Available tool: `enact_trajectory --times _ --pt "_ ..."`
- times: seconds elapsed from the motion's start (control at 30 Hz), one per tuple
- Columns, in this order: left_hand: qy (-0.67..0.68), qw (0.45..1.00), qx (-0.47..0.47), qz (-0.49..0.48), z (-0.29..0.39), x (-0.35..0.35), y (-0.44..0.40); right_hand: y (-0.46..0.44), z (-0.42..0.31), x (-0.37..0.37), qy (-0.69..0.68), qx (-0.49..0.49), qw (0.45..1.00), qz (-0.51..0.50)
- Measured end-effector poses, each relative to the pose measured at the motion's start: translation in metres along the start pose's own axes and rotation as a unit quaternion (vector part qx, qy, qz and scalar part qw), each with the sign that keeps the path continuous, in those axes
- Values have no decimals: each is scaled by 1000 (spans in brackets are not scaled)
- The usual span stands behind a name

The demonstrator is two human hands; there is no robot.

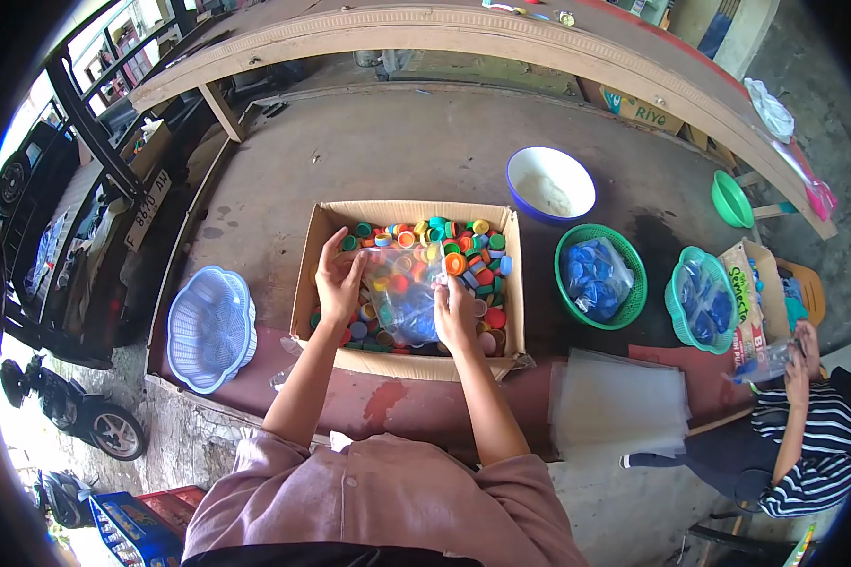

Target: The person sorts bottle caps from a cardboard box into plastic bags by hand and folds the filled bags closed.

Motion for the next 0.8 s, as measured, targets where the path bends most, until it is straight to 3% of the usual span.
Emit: enact_trajectory --times 0.2,0.27,0.37,0.4,0.6,0.63,0.7,0.73,0.8 --pt "-52 998 36 18 3 3 -1 -1 -4 -1 13 7 1000 0" --pt "31 998 25 54 -13 7 -1 -1 -2 -1 22 -18 1000 -6" --pt "81 995 7 52 -26 8 -4 1 -6 -1 12 22 1000 -3" --pt "92 994 39 34 -23 7 -6 1 -4 0 19 17 1000 0" --pt "23 998 9 -49 4 6 -10 1 15 -3 23 -63 998 -22" --pt "22 999 10 -49 2 5 -6 0 17 -4 45 -21 999 -12" --pt "147 981 108 -68 -19 -6 7 -1 15 -5 66 21 998 -4" --pt "65 969 162 -172 -28 -16 12 -1 5 2 56 58 996 31" --pt "12 949 186 -256 -23 -30 35 -2 -6 13 -7 90 994 61"
Point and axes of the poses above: each hand's wrist, its own y-axis away from the middle knuckle, its own x-axis out of the back of the hand, z = x × y, the point moved 9 cm from there along -y, towards the middle knuckle, and after that the axes turned 2 degrees about -y, right-handed, at the moved point
